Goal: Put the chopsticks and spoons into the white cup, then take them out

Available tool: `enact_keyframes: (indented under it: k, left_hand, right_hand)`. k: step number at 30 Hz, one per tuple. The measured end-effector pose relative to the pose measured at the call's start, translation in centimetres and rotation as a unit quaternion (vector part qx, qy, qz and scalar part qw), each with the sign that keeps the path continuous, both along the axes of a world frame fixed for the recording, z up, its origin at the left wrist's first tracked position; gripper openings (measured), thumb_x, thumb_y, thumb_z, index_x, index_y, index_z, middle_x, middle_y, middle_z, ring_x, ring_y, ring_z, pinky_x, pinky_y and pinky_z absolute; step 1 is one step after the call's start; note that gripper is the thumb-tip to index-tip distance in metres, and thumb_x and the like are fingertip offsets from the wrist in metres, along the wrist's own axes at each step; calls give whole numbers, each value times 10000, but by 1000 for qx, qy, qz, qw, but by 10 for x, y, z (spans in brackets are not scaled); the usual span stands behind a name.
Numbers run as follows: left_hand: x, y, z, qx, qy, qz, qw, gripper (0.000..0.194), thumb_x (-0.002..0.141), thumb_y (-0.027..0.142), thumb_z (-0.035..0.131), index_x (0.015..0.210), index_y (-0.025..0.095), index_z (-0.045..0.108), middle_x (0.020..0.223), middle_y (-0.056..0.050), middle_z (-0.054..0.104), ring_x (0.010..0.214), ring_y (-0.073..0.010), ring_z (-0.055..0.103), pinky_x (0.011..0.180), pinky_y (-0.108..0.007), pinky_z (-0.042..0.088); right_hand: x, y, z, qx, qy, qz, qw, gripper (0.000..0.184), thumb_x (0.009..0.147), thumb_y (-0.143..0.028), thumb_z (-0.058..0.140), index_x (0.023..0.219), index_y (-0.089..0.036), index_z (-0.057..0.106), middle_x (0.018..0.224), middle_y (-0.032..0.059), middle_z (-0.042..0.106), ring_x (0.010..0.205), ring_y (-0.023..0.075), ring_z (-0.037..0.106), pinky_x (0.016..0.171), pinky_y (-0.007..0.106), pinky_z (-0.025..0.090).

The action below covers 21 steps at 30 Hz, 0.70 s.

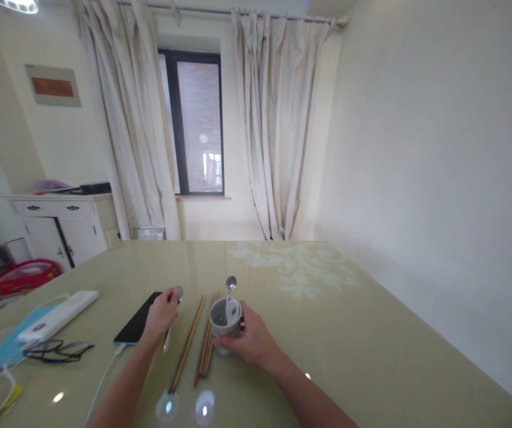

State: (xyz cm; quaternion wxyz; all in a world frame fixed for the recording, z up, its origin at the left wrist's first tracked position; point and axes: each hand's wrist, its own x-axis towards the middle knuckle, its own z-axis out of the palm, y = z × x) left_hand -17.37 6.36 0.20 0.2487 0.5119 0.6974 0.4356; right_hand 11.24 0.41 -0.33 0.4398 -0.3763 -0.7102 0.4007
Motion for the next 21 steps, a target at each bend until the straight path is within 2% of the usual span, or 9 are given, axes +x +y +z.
enact_keyframes:
  k: [4,8,11,13,15,18,21]
  left_hand:
    - [6,0,-20,-20,83,33,996,191,908,362,549,913,205,658,866,-130,736,913,-366,707,787,-409,470]
    - [19,1,-30,-15,161,-12,987,252,939,387,533,905,205,704,945,-141,780,958,-333,733,860,-386,504]
    - [26,1,-29,21,238,-25,971,280,932,354,538,933,180,756,1055,-175,793,1071,-326,727,987,-392,502]
    - [33,2,-19,64,226,-14,972,332,931,361,534,1040,157,773,1168,-193,778,1146,-329,707,1062,-410,477]
    - [43,2,-1,106,148,-31,983,428,957,429,494,1143,153,763,1238,-180,764,1163,-317,702,1061,-408,488]
    - [68,1,29,123,13,-142,982,547,950,602,476,1115,180,783,1231,-134,780,1180,-313,694,1025,-390,516]
    - [93,-2,50,77,-7,-228,971,519,786,656,698,977,186,809,1156,-122,801,1139,-339,698,954,-383,535]
  right_hand:
    - [-21,2,1,7,6,-33,999,634,651,-331,975,1200,-206,685,1153,84,779,1029,300,730,911,430,579]
    - [-26,-3,-3,16,23,-50,998,633,672,-339,966,1223,-221,679,1191,89,772,1071,308,724,940,442,576]
    - [-25,-6,-7,22,24,-50,998,619,699,-353,948,1236,-221,671,1194,89,768,1082,310,722,962,453,569]
    - [-24,-6,-9,24,18,-50,998,612,713,-359,937,1243,-218,666,1210,98,764,1101,321,718,981,471,559]
    - [-24,-6,-10,26,12,-52,998,617,715,-355,931,1255,-220,663,1238,107,758,1129,335,710,1002,492,547]
    - [-25,-6,-10,27,9,-54,998,609,713,-334,922,1254,-227,663,1245,111,760,1134,349,705,1001,509,542]
    - [-25,-6,-10,21,18,-49,998,585,725,-329,909,1244,-224,660,1227,109,765,1106,348,714,977,504,551]
